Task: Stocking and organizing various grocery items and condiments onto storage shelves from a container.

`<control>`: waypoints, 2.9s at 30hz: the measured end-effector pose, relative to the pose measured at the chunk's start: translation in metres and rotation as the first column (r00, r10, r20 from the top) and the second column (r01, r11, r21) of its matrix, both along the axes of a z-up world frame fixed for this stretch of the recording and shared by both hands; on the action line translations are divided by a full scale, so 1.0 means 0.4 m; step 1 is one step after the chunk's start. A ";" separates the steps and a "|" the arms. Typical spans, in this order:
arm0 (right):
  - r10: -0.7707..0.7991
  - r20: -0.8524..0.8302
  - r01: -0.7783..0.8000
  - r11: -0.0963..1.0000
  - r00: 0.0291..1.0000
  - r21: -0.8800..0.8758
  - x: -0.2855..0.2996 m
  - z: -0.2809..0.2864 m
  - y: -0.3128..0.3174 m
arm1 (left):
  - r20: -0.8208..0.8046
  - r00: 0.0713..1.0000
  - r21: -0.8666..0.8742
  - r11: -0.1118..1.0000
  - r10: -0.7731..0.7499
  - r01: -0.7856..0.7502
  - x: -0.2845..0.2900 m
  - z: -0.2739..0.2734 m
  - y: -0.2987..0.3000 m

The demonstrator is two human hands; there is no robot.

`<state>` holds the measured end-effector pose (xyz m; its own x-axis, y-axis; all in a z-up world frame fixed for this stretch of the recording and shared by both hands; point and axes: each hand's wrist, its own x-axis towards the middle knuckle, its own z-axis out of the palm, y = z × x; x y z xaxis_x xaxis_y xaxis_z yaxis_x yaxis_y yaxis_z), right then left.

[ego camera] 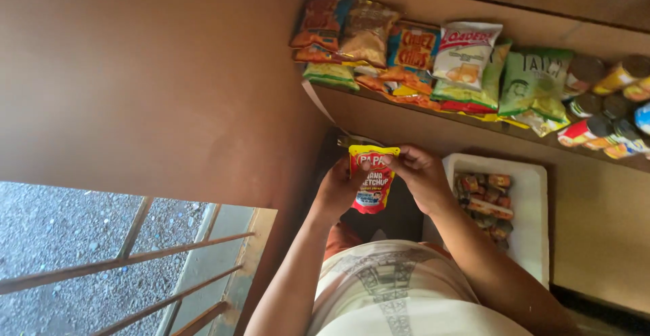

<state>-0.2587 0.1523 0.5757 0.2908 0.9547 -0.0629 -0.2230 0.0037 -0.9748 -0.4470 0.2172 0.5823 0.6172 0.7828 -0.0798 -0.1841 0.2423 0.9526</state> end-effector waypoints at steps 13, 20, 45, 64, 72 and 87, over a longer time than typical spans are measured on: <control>0.189 0.127 -0.154 0.957 0.974 -0.245 -0.036 -0.132 0.340 | -0.221 0.904 -0.231 0.881 0.367 -0.414 -0.027 -0.253 0.366; 0.130 0.675 -0.115 0.991 0.726 -0.067 -0.038 -0.210 0.571 | -0.453 0.863 -0.311 0.867 0.224 -0.389 0.058 -0.567 0.627; -0.068 0.997 -0.254 0.965 0.025 0.073 -0.070 -0.245 0.826 | -0.362 0.812 0.360 0.872 0.457 -0.331 0.079 -0.576 0.718; 0.153 0.979 -0.158 0.979 0.136 -0.131 -0.081 -0.232 0.808 | -0.522 0.749 0.309 0.909 0.407 -0.279 0.046 -0.508 0.683; 0.195 0.793 -0.112 0.981 0.577 -0.159 -0.081 -0.149 0.758 | -0.442 0.727 0.522 0.810 0.526 -0.268 0.042 -0.592 0.692; 0.008 0.306 0.018 0.996 0.952 -0.084 -0.033 0.194 0.162 | -0.339 0.892 0.123 0.954 0.300 -0.274 0.076 -0.026 0.286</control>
<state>-0.2720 0.2170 0.6532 0.3137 0.9481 -0.0512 0.0857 -0.0820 -0.9929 -0.4168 0.3315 0.5720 0.3069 0.9331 -0.1876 0.1121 0.1603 0.9807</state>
